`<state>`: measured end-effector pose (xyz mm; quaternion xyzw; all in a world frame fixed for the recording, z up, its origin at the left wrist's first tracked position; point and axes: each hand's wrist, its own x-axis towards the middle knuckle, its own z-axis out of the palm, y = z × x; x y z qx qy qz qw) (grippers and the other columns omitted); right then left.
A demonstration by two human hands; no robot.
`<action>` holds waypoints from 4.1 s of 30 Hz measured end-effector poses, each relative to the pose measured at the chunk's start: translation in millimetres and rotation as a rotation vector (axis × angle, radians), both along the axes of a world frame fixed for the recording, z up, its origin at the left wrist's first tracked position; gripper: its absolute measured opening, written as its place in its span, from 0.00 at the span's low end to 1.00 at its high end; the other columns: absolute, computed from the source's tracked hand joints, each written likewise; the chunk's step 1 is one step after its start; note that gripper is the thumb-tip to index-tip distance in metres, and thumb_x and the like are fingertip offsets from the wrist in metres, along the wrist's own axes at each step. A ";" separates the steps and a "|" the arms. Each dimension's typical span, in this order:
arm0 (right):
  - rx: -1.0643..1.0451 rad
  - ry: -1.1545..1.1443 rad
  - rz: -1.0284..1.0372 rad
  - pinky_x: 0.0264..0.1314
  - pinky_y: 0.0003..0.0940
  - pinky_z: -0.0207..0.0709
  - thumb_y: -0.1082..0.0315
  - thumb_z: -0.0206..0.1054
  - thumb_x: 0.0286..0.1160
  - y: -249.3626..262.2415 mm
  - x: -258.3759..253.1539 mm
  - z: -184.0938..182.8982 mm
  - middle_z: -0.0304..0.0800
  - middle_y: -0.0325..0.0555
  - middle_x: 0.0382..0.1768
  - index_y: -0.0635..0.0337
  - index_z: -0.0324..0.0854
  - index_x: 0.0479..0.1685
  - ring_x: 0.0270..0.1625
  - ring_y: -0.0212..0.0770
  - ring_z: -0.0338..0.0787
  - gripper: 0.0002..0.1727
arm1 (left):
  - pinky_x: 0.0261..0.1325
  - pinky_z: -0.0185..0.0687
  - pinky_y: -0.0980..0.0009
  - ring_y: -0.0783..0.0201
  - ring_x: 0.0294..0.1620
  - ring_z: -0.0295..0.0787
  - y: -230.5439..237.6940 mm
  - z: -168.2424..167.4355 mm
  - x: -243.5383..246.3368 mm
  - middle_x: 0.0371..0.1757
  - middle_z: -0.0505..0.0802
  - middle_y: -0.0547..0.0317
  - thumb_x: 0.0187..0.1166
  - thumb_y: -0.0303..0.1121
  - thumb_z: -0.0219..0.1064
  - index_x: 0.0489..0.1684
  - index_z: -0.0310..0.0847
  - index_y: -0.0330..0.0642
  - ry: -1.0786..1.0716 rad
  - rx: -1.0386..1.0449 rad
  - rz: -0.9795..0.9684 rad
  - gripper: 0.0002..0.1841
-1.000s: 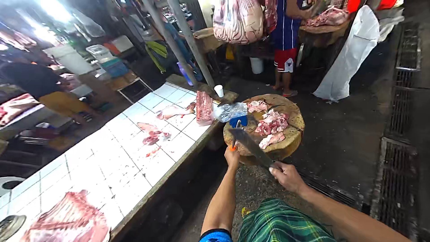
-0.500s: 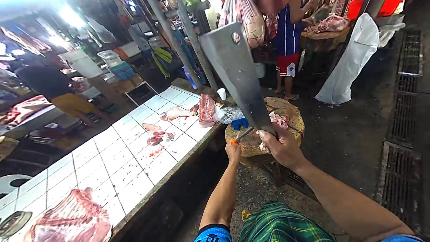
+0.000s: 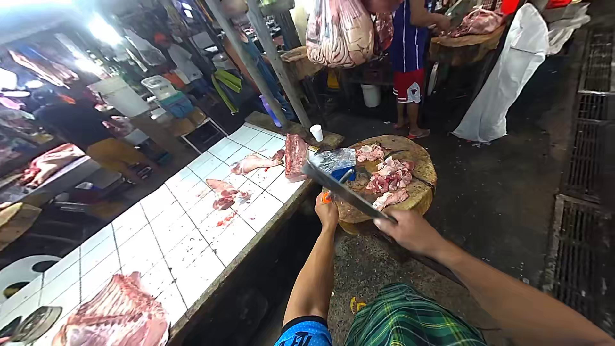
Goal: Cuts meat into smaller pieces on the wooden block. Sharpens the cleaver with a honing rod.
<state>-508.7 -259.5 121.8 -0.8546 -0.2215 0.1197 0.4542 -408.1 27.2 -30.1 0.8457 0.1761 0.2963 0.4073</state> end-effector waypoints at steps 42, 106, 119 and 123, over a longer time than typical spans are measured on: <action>0.224 -0.504 -0.187 0.19 0.31 0.70 0.52 0.59 0.84 16.3 -7.1 50.6 0.75 0.30 0.17 0.48 0.83 0.35 0.19 0.28 0.75 0.15 | 0.52 0.85 0.48 0.53 0.43 0.91 -17.4 -11.7 5.7 0.40 0.93 0.48 0.81 0.36 0.70 0.45 0.86 0.37 0.030 -0.043 -0.045 0.10; -0.612 0.298 -0.620 0.57 0.65 0.84 0.43 0.56 0.88 -138.5 -46.9 -201.4 0.93 0.62 0.52 0.60 0.80 0.68 0.55 0.64 0.93 0.30 | 0.49 0.88 0.39 0.47 0.48 0.95 -32.7 -2.6 -229.2 0.41 0.96 0.50 0.74 0.58 0.68 0.38 0.92 0.48 1.231 0.318 -0.165 0.22; -0.532 -0.295 -0.416 0.44 0.66 0.86 0.47 0.63 0.85 -126.0 -16.3 -221.0 0.94 0.60 0.51 0.62 0.87 0.59 0.45 0.63 0.96 0.25 | 0.49 0.86 0.44 0.50 0.48 0.95 -47.9 6.4 -271.1 0.40 0.96 0.53 0.77 0.52 0.63 0.39 0.90 0.51 1.177 0.296 -0.091 0.17; -0.444 -0.482 -0.256 0.39 0.61 0.88 0.59 0.74 0.75 -116.7 -2.5 -223.0 0.94 0.56 0.48 0.60 0.89 0.55 0.44 0.59 0.96 0.17 | 0.46 0.86 0.46 0.53 0.44 0.94 -60.3 -3.2 -268.0 0.35 0.95 0.56 0.75 0.53 0.64 0.36 0.90 0.51 1.106 0.208 -0.098 0.17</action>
